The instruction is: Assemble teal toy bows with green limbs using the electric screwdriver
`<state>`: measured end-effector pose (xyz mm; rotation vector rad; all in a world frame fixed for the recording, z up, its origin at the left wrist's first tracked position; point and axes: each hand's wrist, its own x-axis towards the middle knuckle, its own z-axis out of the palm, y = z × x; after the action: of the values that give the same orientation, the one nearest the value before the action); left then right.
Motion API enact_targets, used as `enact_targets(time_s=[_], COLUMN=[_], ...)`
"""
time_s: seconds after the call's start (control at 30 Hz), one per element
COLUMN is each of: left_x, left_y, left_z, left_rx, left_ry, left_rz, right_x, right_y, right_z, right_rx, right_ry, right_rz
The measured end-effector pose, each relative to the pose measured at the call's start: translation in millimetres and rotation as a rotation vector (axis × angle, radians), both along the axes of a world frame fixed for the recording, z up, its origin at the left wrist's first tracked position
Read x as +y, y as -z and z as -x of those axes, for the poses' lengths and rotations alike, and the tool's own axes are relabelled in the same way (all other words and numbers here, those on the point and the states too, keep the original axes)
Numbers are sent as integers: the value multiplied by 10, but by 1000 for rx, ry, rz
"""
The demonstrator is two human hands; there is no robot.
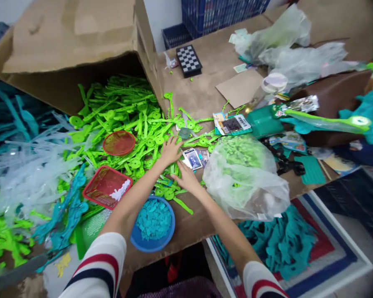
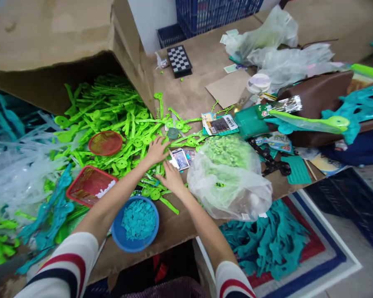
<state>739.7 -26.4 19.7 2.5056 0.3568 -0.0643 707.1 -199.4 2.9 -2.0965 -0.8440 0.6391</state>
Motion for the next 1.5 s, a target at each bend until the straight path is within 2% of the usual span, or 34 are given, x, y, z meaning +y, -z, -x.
enact_targets(time_s=[0.07, 0.17, 0.27, 0.33, 0.4, 0.47, 0.5, 0.57, 0.63, 0.73, 0.8, 0.83, 0.9, 0.97, 1.03, 1.07, 1.1, 1.17, 1.23, 1.3, 1.33, 1.37, 1.4, 1.43, 1.5], left_x=[108, 270, 402, 438, 399, 268, 171, -53, -247, -347, -282, -225, -87, 60, 198, 258, 311, 387, 421, 418, 409, 401, 397, 401, 445], left_y=[12, -3, -49, -113, -205, -292, -318, -317, -252, -113, -37, -12, 3, -30, -101, -149, -204, -339, -502, -665, -730, -774, -789, -772, -647], left_z=[200, 627, 1078, 1313, 1426, 1361, 1257, 938, 568, 225, 260, 349, 605, 870, 1075, 1152, 1214, 1302, 1328, 1244, 1145, 1003, 821, 608, 133], left_rx=[79, 165, 198, 208, 179, 82, 21, -63, 1, 162, 212, 221, 235, 254, 274, 286, 303, 355, 422, 461, 451, 421, 374, 315, 219], left_ry=[21, 18, -55, -158, -284, -327, -291, -106, 77, 194, 225, 228, 217, 178, 117, 80, 46, -5, -42, -49, -37, -13, 19, 59, 126], left_rz=[-87, -182, -285, -333, -350, -308, -257, -121, -85, -191, -285, -328, -393, -448, -501, -527, -550, -584, -613, -638, -645, -644, -638, -621, -594], right_x=[-232, -448, -398, -284, -181, -123, -114, -135, -234, -621, -1054, -1305, -1815, -2246, -2498, -2532, -2498, -2219, -1694, -1027, -685, -363, -74, 171, 512], right_y=[27, 87, 112, 112, 106, 74, 36, -112, -370, -873, -1157, -1250, -1313, -1238, -1124, -1082, -1058, -1045, -1014, -893, -792, -671, -538, -401, -151], right_z=[-215, -446, -437, -349, -278, -262, -272, -301, -309, -305, -403, -513, -854, -1273, -1631, -1753, -1829, -1861, -1807, -1778, -1794, -1832, -1886, -1947, -2053], right_rx=[17, 16, -18, -65, -108, -126, -128, -123, -103, -47, -18, 17, -86, -249, -232, -269, -328, -469, -439, -176, -97, -69, -66, -72, -76], right_ry=[30, 197, 285, 271, 237, 227, 226, 213, 169, 86, 105, 184, 423, 605, 645, 665, 670, 623, 426, 112, -24, -101, -109, -58, 48], right_rz=[-20, -2, 149, 256, 293, 290, 288, 310, 349, 383, 384, 358, 408, 595, 777, 806, 780, 566, 274, 140, 139, 170, 224, 273, 309])
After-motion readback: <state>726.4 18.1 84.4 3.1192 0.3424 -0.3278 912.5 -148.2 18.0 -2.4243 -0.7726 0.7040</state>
